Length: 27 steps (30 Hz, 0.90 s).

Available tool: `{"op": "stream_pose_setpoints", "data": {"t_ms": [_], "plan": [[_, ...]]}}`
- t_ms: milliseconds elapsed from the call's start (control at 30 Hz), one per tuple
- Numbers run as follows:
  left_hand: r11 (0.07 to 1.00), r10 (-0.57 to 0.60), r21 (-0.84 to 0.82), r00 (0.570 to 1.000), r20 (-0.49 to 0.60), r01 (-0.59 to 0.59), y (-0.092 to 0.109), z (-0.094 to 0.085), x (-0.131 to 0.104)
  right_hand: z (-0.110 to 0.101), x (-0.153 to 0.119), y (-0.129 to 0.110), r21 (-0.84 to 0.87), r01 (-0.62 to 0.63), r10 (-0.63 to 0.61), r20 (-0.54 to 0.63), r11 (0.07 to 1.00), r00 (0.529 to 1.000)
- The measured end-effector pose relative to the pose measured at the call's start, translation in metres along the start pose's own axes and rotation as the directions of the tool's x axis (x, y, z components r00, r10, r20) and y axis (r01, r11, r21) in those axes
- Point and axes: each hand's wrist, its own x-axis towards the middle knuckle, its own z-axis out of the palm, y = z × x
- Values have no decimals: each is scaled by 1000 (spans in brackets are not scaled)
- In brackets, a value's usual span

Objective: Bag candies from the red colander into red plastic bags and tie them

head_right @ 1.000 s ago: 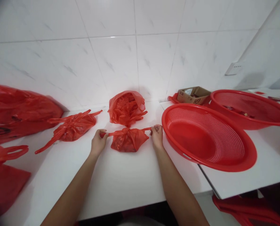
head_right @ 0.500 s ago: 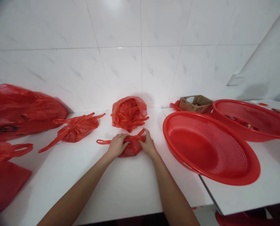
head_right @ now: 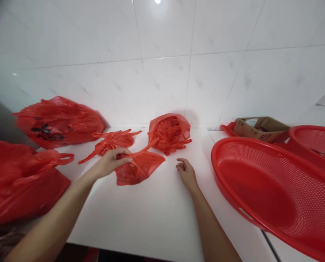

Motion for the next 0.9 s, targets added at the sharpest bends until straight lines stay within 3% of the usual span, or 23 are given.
{"op": "stream_pose_setpoints", "data": {"t_ms": [133, 267, 467, 567, 700, 900], "plan": [[994, -103, 47, 995, 13, 102, -31, -62, 3, 6, -4, 2, -83, -6, 6, 6, 997, 1000], [971, -180, 161, 984, -3, 178, -67, -86, 15, 6, -7, -1, -151, -5, 6, 7, 989, 1000], [918, -199, 303, 958, -206, 256, -88, -81, 26, 6, -7, -2, -216, -6, 9, 13, 976, 1000], [875, -248, 383, 954, -170, 296, -91, -72, 28, 7, -6, 0, -235, -6, 9, 14, 972, 1000], [765, -381, 498, 911, -160, 407, -107, -63, 37, 7, -5, 0, -252, -1, 6, 17, 968, 1000], [724, -404, 539, 898, -174, 430, -132, -72, 72, 6, -6, -3, -270, 7, -5, 8, 963, 1000]]}}
